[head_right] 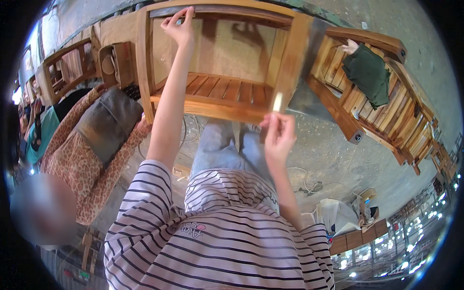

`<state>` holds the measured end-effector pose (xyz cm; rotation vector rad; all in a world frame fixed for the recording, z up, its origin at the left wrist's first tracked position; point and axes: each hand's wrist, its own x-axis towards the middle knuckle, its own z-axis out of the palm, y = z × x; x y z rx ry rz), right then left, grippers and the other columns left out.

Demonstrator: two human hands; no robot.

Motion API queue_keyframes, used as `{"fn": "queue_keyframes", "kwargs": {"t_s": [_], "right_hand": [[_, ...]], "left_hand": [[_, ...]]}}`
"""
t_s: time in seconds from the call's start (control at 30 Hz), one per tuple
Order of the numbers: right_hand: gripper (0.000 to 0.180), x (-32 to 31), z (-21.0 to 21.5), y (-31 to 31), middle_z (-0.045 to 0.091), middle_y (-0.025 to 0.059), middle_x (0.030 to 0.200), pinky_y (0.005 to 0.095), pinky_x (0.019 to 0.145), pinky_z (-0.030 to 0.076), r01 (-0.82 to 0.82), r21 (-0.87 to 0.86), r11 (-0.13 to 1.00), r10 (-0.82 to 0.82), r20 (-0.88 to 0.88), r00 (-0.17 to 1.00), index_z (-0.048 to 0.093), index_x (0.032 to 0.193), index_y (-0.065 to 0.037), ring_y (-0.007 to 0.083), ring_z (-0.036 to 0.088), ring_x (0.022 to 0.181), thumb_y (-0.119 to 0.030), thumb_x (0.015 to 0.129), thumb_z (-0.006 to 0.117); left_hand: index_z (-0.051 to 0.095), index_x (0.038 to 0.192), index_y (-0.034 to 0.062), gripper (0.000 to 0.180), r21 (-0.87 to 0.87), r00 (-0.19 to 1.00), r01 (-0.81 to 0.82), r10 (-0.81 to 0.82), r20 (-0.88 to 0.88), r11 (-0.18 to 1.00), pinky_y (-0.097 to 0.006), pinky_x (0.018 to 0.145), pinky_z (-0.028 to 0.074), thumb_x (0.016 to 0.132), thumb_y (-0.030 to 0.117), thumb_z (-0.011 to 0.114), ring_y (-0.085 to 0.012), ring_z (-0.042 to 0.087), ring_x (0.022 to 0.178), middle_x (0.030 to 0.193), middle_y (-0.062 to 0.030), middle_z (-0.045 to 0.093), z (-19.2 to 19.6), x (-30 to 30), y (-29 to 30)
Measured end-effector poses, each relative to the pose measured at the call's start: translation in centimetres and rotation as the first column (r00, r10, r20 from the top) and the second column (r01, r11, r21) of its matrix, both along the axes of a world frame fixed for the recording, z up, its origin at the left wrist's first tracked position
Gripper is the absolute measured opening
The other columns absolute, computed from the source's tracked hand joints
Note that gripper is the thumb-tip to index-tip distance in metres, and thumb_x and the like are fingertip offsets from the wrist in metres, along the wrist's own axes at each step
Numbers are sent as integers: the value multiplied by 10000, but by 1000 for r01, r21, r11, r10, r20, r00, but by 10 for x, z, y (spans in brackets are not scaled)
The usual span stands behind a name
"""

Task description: The recorder applies tape and wipes down a small wooden cabinet component on a factory production line.

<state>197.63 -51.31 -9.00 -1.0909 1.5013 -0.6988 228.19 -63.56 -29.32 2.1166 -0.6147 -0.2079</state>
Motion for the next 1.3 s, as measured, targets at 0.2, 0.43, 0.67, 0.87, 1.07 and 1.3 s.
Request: {"fn": "queue_keyframes", "kwargs": {"t_s": [0.2,0.43,0.67,0.87,1.07,1.3], "right_hand": [[113,-3,9,10,638,122,946,258,707,504,-131,155,979,105,162,981,509,1089,5,139,628,781,-26,986,476],[352,-13,16,47,640,150,1032,295,756,514,-248,372,894,109,356,928,395,1327,-46,171,637,793,-42,986,481],[516,3,21,109,592,158,1142,301,789,525,-326,421,846,127,436,891,263,1443,-62,169,638,862,9,973,463],[520,34,27,166,609,155,1113,279,827,503,-350,465,813,165,393,905,296,1419,-37,156,640,914,11,950,515],[313,59,15,217,656,94,937,229,741,489,-372,451,811,260,293,920,455,1268,-6,102,622,853,-21,965,533],[72,91,11,258,642,71,824,231,673,494,-452,372,811,391,230,891,550,977,28,107,628,759,-40,980,528]], "left_hand": [[452,1280,47,808,133,839,-121,173,-516,984,-421,995,413,712,494,813,-294,584,1086,1160,-167,619,-6,45,-4],[635,1113,48,327,-350,199,664,-608,-769,661,-300,867,511,834,185,733,-151,633,960,989,-40,674,131,-78,101],[704,1101,63,349,-153,360,740,-579,-732,654,-372,906,497,778,180,765,-289,625,1074,1139,-147,645,198,-133,266],[721,959,44,168,-79,502,690,-554,-665,719,-378,817,500,794,78,720,-285,634,958,1023,-126,663,205,-119,341],[655,882,1,78,-66,676,579,-525,-517,812,-357,758,493,822,39,687,-295,618,873,940,-130,628,220,-110,404],[658,882,-8,87,-82,717,358,-330,-614,930,-323,765,484,813,26,697,-250,620,861,934,-131,626,209,-90,449]]}}
